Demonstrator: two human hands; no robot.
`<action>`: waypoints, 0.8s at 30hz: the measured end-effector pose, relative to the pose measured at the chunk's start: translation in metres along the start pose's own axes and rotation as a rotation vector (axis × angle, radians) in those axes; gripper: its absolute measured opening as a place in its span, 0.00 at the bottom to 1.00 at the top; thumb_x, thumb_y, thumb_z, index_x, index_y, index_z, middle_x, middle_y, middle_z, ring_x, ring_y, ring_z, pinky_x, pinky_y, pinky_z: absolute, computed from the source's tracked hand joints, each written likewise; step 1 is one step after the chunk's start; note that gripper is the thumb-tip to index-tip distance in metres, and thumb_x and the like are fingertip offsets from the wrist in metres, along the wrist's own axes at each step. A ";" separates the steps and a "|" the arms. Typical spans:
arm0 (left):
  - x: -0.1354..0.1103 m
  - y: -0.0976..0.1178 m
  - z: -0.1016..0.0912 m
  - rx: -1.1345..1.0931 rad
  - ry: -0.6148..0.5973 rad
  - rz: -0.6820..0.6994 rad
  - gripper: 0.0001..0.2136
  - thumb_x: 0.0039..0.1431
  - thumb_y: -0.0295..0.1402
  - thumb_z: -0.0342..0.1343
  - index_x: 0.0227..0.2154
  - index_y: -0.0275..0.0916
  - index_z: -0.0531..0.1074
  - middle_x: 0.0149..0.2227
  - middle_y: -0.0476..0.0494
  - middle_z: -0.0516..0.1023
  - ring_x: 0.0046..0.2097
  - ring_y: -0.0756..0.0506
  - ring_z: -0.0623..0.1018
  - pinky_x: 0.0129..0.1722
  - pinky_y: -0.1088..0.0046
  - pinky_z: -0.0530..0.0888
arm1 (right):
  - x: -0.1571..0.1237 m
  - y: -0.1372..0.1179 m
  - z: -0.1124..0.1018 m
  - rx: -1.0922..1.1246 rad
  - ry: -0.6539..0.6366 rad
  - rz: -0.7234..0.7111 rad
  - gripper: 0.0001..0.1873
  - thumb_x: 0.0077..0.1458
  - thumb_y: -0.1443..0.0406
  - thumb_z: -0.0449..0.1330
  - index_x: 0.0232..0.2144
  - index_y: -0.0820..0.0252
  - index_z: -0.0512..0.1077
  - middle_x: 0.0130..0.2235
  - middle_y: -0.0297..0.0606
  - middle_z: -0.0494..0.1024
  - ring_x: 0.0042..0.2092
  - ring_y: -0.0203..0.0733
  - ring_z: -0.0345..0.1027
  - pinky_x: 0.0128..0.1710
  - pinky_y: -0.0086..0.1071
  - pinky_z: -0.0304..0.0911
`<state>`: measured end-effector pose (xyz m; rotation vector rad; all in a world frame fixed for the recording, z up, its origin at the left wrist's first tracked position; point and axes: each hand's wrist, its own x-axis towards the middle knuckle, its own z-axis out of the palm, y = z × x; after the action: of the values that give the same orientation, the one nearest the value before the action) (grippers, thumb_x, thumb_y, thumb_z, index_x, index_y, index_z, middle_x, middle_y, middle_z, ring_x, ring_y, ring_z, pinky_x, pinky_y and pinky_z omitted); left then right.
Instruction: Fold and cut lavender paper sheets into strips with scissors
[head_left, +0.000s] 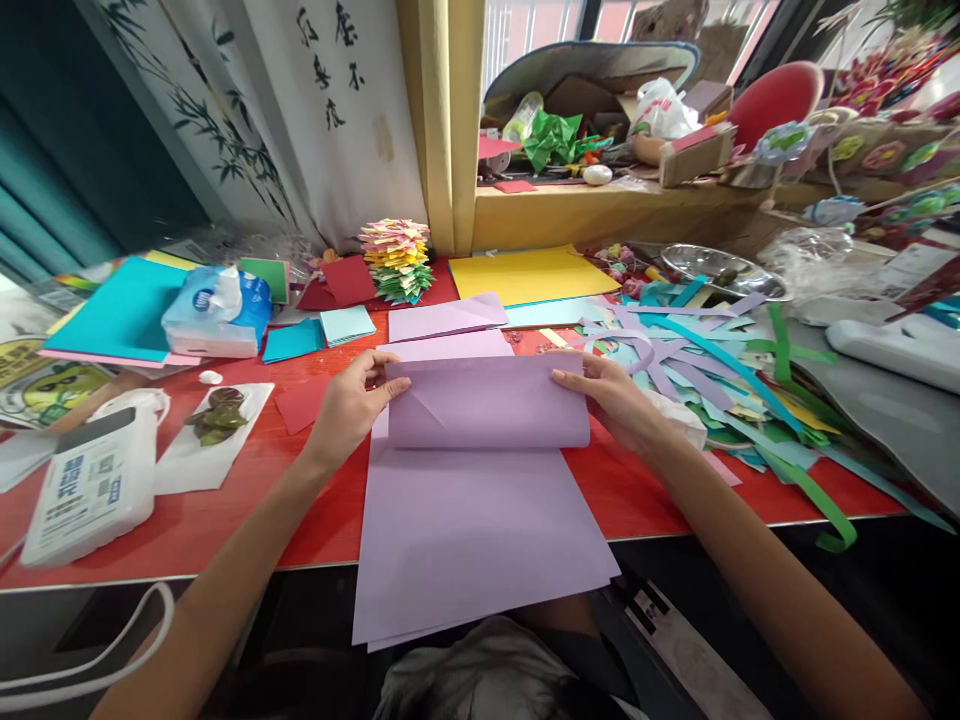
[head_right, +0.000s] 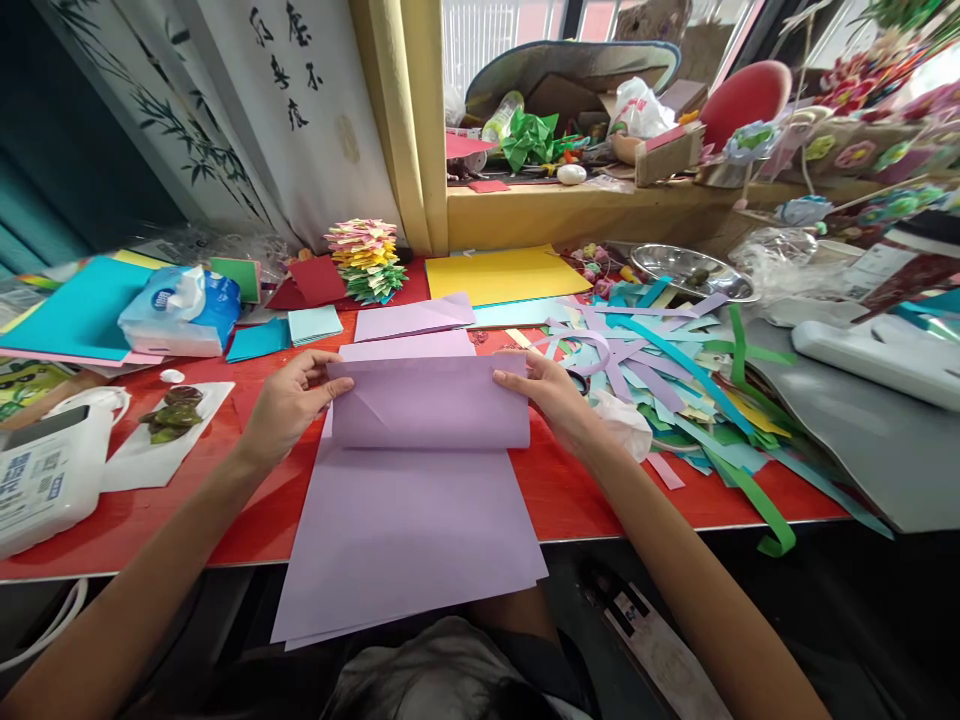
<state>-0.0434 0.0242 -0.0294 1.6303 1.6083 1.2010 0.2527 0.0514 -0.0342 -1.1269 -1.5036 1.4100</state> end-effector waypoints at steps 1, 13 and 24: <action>0.000 0.001 0.000 -0.034 0.023 -0.010 0.17 0.47 0.42 0.57 0.38 0.39 0.68 0.29 0.49 0.69 0.30 0.50 0.69 0.28 0.75 0.65 | -0.002 -0.002 0.001 0.038 -0.012 0.011 0.20 0.47 0.55 0.60 0.41 0.59 0.69 0.40 0.41 0.74 0.36 0.41 0.69 0.34 0.34 0.64; -0.006 0.011 0.001 -0.091 0.073 -0.001 0.15 0.49 0.40 0.57 0.39 0.40 0.69 0.30 0.49 0.68 0.31 0.51 0.68 0.27 0.77 0.64 | -0.006 -0.003 0.007 0.033 0.123 -0.057 0.16 0.47 0.54 0.60 0.33 0.61 0.73 0.33 0.38 0.75 0.35 0.41 0.68 0.32 0.33 0.63; -0.007 0.011 0.002 -0.105 0.057 0.022 0.15 0.49 0.39 0.57 0.40 0.41 0.70 0.26 0.52 0.66 0.23 0.54 0.63 0.22 0.78 0.63 | -0.007 0.000 0.009 -0.019 0.294 -0.156 0.16 0.49 0.54 0.59 0.21 0.61 0.67 0.23 0.31 0.63 0.24 0.31 0.53 0.21 0.26 0.50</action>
<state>-0.0358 0.0165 -0.0227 1.5646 1.5379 1.3312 0.2462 0.0415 -0.0343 -1.1461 -1.3642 1.0749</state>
